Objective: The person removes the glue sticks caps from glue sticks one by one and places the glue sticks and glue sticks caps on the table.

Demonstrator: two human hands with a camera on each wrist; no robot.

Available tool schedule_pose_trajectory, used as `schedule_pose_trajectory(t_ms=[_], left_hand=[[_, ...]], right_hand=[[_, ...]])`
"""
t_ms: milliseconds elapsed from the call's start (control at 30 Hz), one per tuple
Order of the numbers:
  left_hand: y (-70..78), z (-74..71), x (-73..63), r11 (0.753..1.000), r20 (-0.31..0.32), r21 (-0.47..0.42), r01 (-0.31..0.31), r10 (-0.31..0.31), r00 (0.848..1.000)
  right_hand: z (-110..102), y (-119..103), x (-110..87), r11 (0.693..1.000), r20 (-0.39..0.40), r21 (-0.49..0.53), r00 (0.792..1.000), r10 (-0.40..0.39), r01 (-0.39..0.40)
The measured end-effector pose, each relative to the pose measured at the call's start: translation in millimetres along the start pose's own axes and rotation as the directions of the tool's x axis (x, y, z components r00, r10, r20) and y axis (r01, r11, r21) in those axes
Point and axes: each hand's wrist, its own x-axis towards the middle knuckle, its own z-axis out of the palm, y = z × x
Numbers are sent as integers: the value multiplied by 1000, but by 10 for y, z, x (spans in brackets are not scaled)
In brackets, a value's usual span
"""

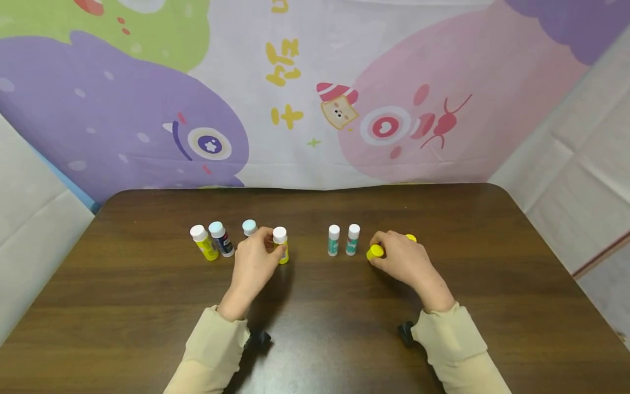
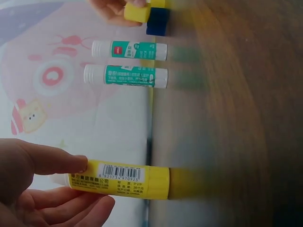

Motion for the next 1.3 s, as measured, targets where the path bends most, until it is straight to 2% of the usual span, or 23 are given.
schedule_pose_trajectory(t_ms=[200, 400, 633, 733, 833, 967, 1067, 1167, 1300], left_hand=[[-22, -4, 1, 1000, -20, -7, 5, -5, 1000], [-17, -14, -8, 1000, -46, -21, -10, 9, 999], [48, -69, -16, 999, -37, -29, -29, 28, 999], [90, -109, -29, 998, -50, -33, -52, 50, 998], [139, -154, -46, 996, -67, -24, -85, 83, 994], [204, -204, -61, 991, -97, 8, -135, 135, 986], [236, -224, -68, 985, -120, 30, -171, 174, 977], [253, -223, -78, 976, -138, 41, -213, 217, 966], [281, -202, -100, 956, -157, 48, -291, 295, 943]], right_hand=[[15, 22, 9, 999, 64, -52, 998, 9, -6], [44, 43, 15, 996, 22, -85, 1000, 11, -9], [47, 42, 11, 993, 20, -121, 1000, -9, 12], [22, 9, -5, 992, -22, -126, 1000, -18, 15], [-17, -60, -14, 995, -119, -89, 992, -47, 37], [-40, -166, -1, 994, -237, 26, 967, -93, 102], [-17, -213, 21, 982, -273, 105, 954, -122, 156], [35, -226, 46, 970, -279, 157, 950, -138, 187], [102, -233, 80, 957, -289, 205, 947, -141, 205]])
